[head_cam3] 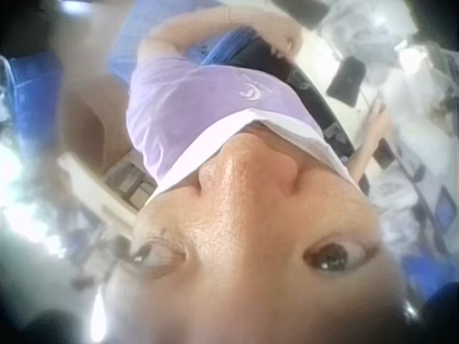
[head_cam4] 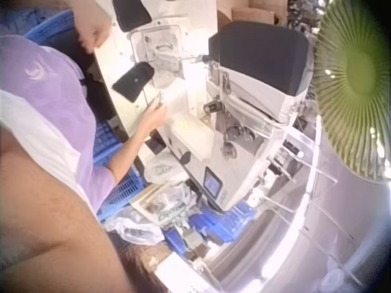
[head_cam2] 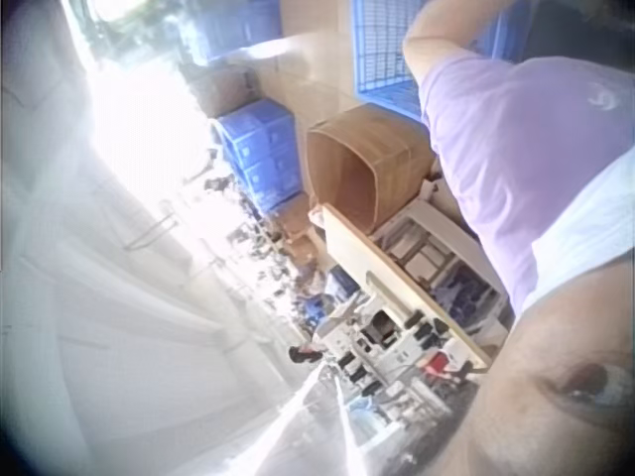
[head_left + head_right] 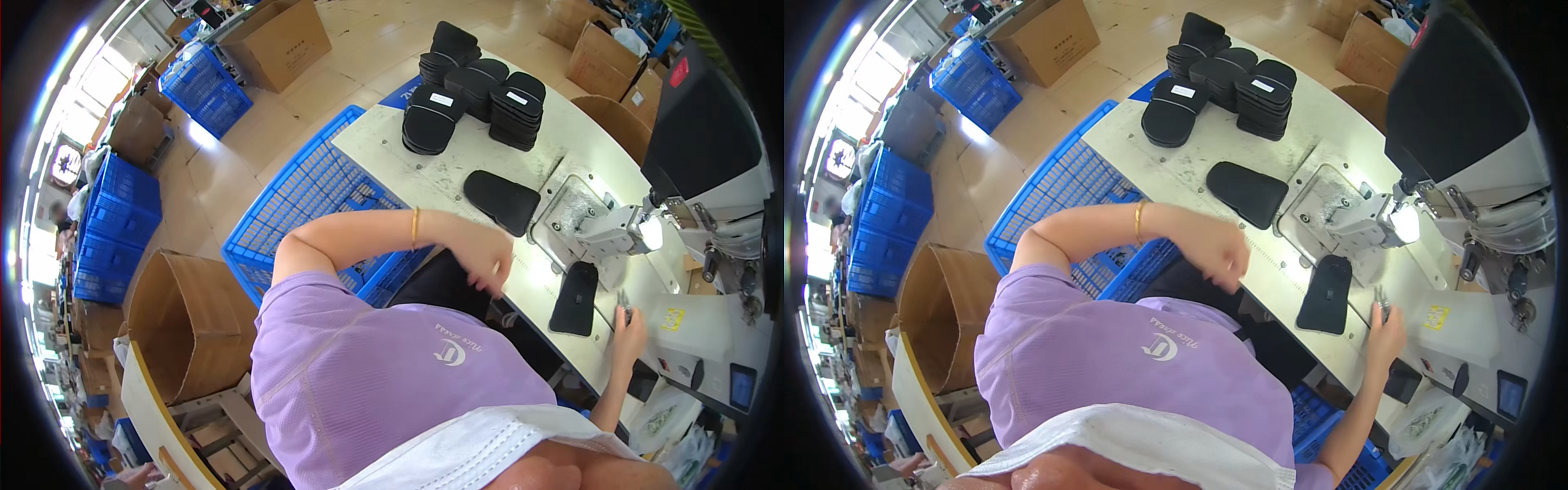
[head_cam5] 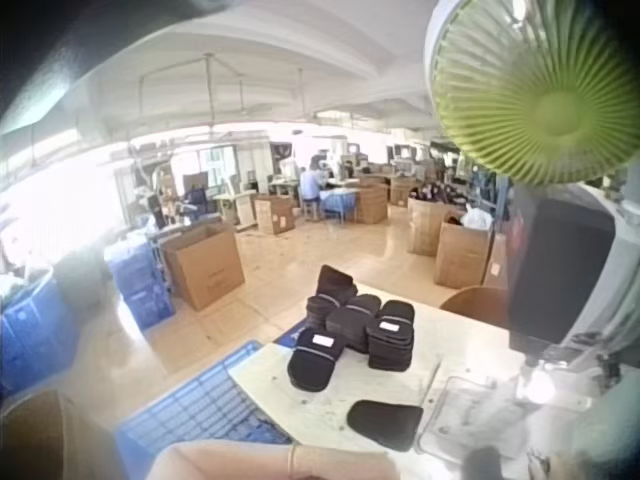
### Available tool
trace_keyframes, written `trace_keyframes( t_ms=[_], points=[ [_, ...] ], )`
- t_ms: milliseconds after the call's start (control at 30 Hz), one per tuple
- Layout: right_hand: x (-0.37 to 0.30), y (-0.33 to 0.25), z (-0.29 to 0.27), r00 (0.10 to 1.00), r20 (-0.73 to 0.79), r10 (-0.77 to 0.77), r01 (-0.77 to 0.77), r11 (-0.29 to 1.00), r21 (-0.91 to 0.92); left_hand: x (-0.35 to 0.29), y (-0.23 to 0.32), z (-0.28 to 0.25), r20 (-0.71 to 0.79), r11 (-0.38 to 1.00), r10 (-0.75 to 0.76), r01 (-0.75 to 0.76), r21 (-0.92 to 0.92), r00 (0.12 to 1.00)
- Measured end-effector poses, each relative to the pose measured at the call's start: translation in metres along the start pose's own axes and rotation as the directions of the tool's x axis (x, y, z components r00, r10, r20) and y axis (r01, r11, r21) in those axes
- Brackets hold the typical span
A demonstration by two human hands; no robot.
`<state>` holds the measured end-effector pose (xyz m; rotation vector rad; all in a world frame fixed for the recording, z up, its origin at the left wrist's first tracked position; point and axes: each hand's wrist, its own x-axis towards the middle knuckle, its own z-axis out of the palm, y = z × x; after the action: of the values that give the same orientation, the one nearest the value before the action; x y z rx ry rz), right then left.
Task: The person stitches shoe pad components together using a sewing machine, aligning the edges of the pieces by hand and placing stacked pads into a plastic basket.
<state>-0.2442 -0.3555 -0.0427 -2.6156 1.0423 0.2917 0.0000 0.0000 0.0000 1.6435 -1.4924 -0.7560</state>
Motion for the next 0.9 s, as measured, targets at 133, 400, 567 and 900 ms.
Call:
trace_keyframes(
  t_ms=[133,400,567,900],
  points=[
    [0.036,0.018,-0.003,0.56,-0.731,-0.39,0.321,0.916,-0.242,0.04,-0.041,-0.011,-0.366,0.861,-0.061,0.234,0.451,0.929],
    [-0.006,-0.077,-0.069,0.236,-0.92,-0.311,0.694,0.717,-0.064,0.047,-0.107,-0.011,-0.46,0.707,0.084,0.272,0.652,0.884],
    [-0.009,-0.057,-0.09,0.148,-0.853,-0.501,0.512,0.777,-0.367,0.048,-0.105,-0.025,-0.492,0.808,-0.015,0.3,0.508,0.871],
    [-0.046,-0.116,-0.046,0.592,-0.765,-0.255,0.668,0.686,0.288,0.103,-0.006,-0.039,-0.281,0.986,-0.043,-0.004,-0.165,0.959]
  ],
)
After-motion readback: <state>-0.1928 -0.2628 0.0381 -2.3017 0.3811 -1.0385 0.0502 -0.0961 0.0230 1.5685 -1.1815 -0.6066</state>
